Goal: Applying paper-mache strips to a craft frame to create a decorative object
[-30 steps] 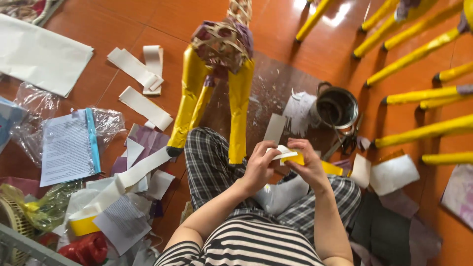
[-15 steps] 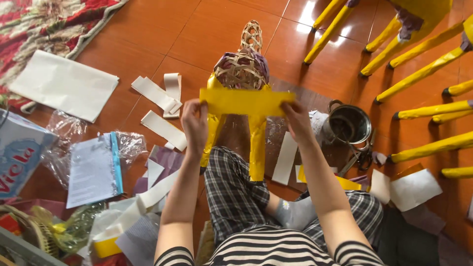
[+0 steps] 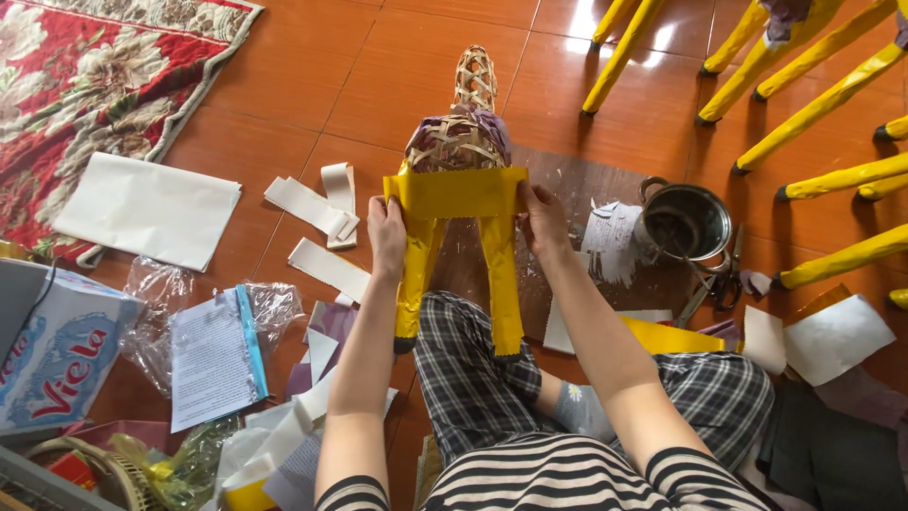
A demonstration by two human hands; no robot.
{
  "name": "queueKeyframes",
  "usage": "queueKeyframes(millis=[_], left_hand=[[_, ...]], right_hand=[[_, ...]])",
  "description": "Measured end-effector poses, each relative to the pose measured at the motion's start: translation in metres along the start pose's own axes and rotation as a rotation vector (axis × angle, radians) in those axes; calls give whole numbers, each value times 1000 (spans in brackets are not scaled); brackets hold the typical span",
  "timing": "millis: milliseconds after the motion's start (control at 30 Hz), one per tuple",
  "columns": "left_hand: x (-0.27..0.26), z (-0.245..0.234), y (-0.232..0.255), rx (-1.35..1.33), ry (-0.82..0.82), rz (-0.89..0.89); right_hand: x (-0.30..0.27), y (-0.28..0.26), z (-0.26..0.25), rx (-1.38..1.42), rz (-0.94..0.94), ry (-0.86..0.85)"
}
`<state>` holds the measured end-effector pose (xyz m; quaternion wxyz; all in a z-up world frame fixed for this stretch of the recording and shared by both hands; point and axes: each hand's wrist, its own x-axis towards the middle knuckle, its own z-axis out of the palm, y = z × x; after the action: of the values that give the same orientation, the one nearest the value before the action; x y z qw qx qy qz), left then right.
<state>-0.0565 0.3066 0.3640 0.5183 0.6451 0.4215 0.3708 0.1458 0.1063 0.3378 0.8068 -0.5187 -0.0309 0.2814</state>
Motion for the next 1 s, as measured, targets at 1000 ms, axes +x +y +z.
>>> queueKeyframes(millis=[1000], left_hand=[[5, 28, 19, -561, -248, -682]], right_hand=[[-63, -45, 46, 71, 272, -293]])
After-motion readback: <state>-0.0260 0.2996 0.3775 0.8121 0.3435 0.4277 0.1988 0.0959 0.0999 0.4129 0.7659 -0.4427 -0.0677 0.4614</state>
